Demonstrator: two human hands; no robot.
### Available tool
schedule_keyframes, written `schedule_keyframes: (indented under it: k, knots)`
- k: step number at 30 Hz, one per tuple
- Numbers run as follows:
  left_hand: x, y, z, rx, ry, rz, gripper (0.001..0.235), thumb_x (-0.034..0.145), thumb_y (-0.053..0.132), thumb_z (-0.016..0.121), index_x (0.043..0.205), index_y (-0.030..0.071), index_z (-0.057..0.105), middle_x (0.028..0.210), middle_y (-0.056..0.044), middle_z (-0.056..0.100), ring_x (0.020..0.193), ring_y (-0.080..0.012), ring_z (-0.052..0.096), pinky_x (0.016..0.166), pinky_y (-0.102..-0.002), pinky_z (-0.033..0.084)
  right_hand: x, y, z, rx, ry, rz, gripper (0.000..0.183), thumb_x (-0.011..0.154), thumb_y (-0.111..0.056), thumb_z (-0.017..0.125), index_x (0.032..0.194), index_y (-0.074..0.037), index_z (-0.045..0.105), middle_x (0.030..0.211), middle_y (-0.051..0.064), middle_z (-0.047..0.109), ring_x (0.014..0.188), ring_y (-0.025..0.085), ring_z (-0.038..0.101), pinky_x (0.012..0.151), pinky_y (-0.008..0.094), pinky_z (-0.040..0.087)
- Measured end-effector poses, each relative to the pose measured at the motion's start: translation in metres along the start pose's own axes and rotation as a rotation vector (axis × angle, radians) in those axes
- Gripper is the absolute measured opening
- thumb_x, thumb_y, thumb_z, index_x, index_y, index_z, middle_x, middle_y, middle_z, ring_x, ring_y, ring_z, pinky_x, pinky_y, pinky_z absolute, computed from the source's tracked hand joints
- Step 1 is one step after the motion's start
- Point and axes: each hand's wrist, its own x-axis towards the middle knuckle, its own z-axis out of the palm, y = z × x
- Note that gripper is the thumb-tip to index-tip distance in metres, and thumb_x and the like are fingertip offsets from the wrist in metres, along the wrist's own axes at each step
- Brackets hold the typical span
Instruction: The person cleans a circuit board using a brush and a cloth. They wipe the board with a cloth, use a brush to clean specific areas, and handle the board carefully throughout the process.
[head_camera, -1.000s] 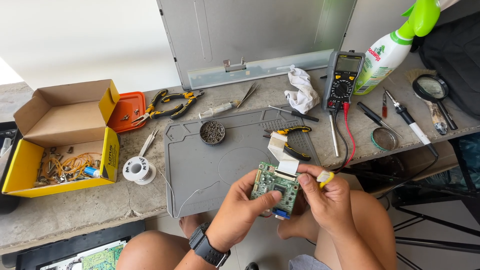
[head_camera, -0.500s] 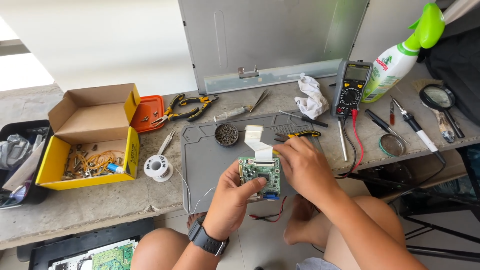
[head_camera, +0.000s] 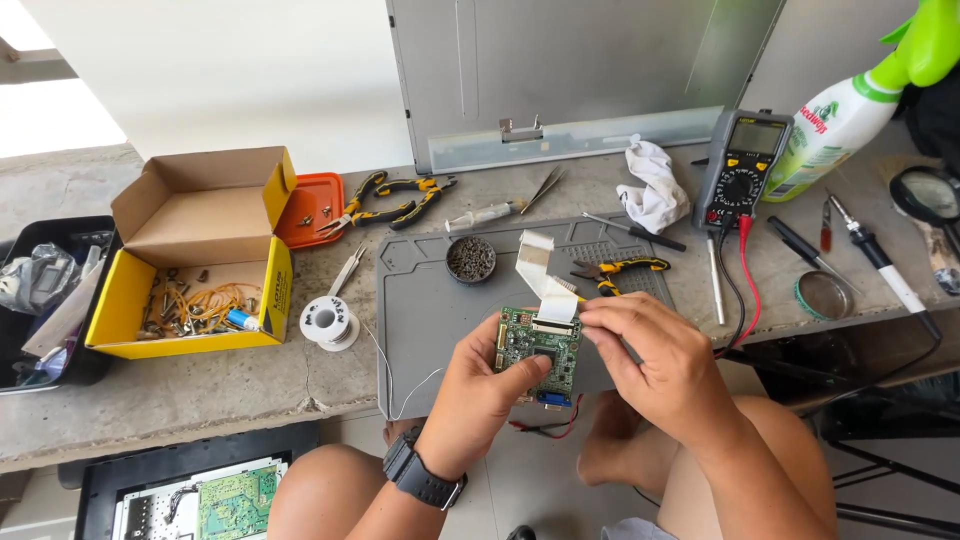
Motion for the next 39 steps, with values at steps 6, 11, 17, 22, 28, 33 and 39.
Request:
schedule_keyframes:
  k: [6,11,17,22,28,33,39]
  knots:
    - [0.002,-0.002,0.002,0.281,0.02,0.026,0.027,0.1,0.007,0.078,0.126,0.01,0.082,0.104,0.004,0.08,0.094,-0.0091,0.07,0.088,-0.03,0.06,-0.007,0.011,-0.002,0.016,-0.017,-0.043,0.008,0.109,0.006,0.073,0.116,0.002,0.074,0.111,0.013,0.081,0.097,0.029,0.079,0.094,0.041,0.066]
    - [0.003,-0.005,0.009,0.375,0.007,0.078,0.035,0.099,0.005,0.073,0.133,0.01,0.081,0.103,0.005,0.079,0.088,-0.008,0.064,0.081,-0.028,0.058,-0.012,0.02,-0.005,-0.079,-0.046,-0.138,0.012,0.106,0.009,0.077,0.117,0.006,0.074,0.111,0.016,0.081,0.098,0.035,0.079,0.095,0.046,0.069]
    - [0.002,-0.003,0.01,0.465,-0.014,0.072,0.039,0.098,0.007,0.072,0.135,0.012,0.081,0.104,0.007,0.079,0.089,-0.0077,0.064,0.082,-0.029,0.06,-0.013,0.021,-0.012,-0.115,-0.096,-0.182,0.013,0.105,0.008,0.078,0.117,0.004,0.074,0.106,0.014,0.079,0.094,0.033,0.079,0.095,0.046,0.07]
    - [0.001,0.001,0.011,0.499,-0.025,0.024,0.041,0.094,0.007,0.07,0.133,0.014,0.083,0.095,0.008,0.076,0.083,-0.0073,0.062,0.077,-0.029,0.06,-0.014,0.022,-0.017,-0.071,-0.136,-0.202,0.01,0.104,0.009,0.077,0.113,0.006,0.073,0.104,0.014,0.08,0.091,0.031,0.079,0.095,0.046,0.071]
    - [0.0,-0.002,0.011,0.503,-0.031,0.039,0.039,0.095,0.007,0.07,0.131,0.013,0.083,0.094,0.008,0.076,0.081,-0.0071,0.062,0.077,-0.028,0.059,-0.016,0.022,-0.019,0.03,-0.144,-0.098,0.008,0.104,0.008,0.077,0.111,0.003,0.075,0.105,0.01,0.082,0.091,0.031,0.078,0.091,0.042,0.069]
    - [0.0,0.002,0.014,0.557,-0.023,-0.001,0.042,0.094,0.008,0.069,0.133,0.015,0.083,0.086,0.008,0.074,0.075,-0.008,0.061,0.072,-0.028,0.059,-0.017,0.022,-0.02,0.069,-0.164,-0.075,0.007,0.105,0.007,0.076,0.11,0.002,0.074,0.102,0.01,0.082,0.087,0.028,0.078,0.085,0.04,0.067]
    - [0.0,0.0,0.014,0.569,-0.05,0.055,0.038,0.094,0.007,0.068,0.129,0.013,0.082,0.085,0.007,0.075,0.071,-0.0077,0.064,0.069,-0.029,0.062,-0.02,0.026,-0.02,0.09,-0.193,-0.052,0.008,0.105,0.005,0.076,0.11,0.0,0.074,0.1,0.009,0.082,0.085,0.027,0.079,0.084,0.038,0.068]
